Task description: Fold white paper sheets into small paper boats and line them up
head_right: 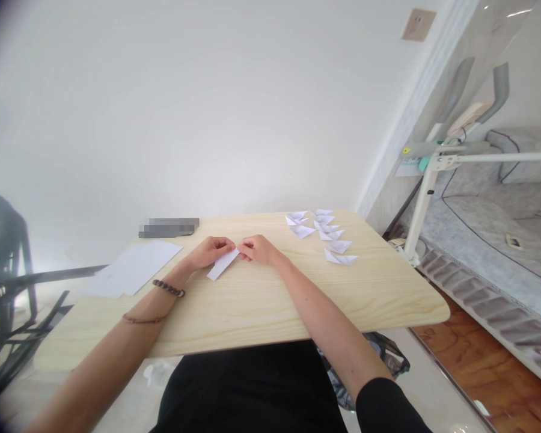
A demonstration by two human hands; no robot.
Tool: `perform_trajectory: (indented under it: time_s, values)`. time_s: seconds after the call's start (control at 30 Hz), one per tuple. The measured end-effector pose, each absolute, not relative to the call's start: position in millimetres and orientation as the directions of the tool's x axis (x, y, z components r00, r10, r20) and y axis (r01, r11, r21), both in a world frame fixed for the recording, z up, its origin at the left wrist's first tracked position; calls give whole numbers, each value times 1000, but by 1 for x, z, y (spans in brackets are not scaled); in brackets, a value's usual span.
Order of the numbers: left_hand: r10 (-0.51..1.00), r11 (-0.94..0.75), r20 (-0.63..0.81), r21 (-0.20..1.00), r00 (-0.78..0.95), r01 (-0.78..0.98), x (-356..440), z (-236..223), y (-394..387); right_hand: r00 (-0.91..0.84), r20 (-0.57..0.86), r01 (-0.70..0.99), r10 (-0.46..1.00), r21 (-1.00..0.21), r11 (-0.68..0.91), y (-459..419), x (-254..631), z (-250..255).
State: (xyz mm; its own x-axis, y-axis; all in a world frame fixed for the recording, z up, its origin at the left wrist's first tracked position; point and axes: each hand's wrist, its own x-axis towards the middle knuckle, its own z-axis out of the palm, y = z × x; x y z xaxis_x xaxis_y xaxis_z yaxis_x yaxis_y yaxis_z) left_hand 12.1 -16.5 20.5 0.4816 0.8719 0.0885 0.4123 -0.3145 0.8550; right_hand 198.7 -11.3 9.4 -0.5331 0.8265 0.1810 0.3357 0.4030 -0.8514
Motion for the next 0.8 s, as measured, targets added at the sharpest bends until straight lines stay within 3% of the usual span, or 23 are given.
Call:
perform_trajectory:
  time_s: [0.8]
  values:
    - [856,-362,123,837,503,411,11,16,-13,-537,198,338,820,-840,424,-10,198,5]
